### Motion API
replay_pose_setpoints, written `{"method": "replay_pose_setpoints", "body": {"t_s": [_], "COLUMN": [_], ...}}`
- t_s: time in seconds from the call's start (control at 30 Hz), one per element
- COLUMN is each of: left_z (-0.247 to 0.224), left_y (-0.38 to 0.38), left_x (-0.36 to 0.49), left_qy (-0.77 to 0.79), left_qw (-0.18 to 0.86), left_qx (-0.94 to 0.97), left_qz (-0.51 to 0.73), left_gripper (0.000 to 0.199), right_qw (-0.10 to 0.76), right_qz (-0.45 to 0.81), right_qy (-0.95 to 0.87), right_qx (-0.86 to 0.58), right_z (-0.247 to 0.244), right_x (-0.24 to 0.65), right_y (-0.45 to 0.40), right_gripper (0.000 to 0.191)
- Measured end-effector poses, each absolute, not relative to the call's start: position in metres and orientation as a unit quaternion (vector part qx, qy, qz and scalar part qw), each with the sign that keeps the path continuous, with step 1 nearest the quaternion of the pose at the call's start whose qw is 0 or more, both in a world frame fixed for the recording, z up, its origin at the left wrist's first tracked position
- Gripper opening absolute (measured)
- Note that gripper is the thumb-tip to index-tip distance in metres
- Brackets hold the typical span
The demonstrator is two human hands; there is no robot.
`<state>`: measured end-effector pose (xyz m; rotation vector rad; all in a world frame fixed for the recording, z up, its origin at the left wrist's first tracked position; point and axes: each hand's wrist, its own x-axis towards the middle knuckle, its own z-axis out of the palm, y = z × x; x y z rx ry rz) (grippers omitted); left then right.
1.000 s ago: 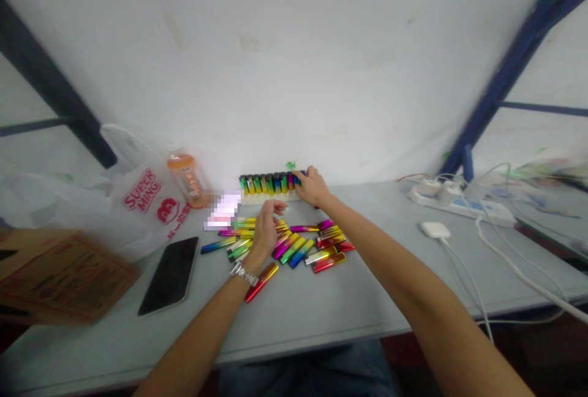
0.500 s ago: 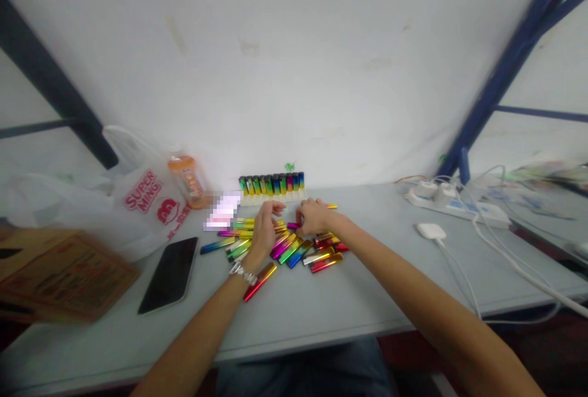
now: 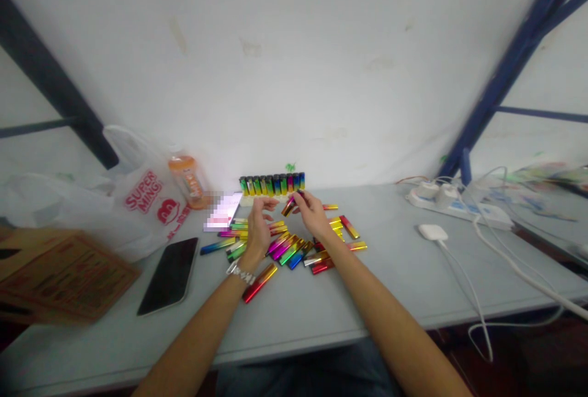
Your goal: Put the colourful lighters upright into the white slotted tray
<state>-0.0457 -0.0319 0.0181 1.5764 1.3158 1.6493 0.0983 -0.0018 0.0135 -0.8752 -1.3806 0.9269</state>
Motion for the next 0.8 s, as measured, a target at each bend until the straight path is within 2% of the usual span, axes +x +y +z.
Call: {"method": "replay_pose_setpoints", "body": {"t_s": [0.13, 0.23, 0.4, 0.57, 0.67, 0.8], "left_z": [0.017, 0.017, 0.016, 0.016, 0.016, 0.017], "left_y": [-0.032, -0.032, -0.033, -0.032, -0.032, -0.033], "left_x": [-0.045, -0.044, -0.044, -0.043, -0.043, -0.043], "left_qy": [0.485, 0.479, 0.471, 0.477, 0.478, 0.481], "left_qw": [0.255, 0.251, 0.239, 0.250, 0.243, 0.247], "left_qx": [0.574, 0.585, 0.611, 0.611, 0.620, 0.616], "left_qz": [0.608, 0.604, 0.590, 0.580, 0.573, 0.573], "left_gripper": [0.060, 0.059, 0.053, 0.057, 0.060, 0.059], "right_qw": [0.616, 0.603, 0.619, 0.614, 0.606, 0.598], "right_qz": [0.532, 0.564, 0.431, 0.267, 0.233, 0.236], "right_qy": [-0.470, -0.438, -0.482, -0.548, -0.568, -0.577], "right_qx": [-0.341, -0.357, -0.446, -0.501, -0.506, -0.503], "right_z": [0.014, 0.014, 0.005, -0.002, 0.000, 0.002], "right_x": [0.088, 0.088, 0.091, 0.089, 0.086, 0.084], "right_y": [-0.019, -0.029, -0.033, -0.031, -0.035, -0.040], "right_gripper": [0.043, 0.041, 0.048, 0.034, 0.028, 0.030]}}
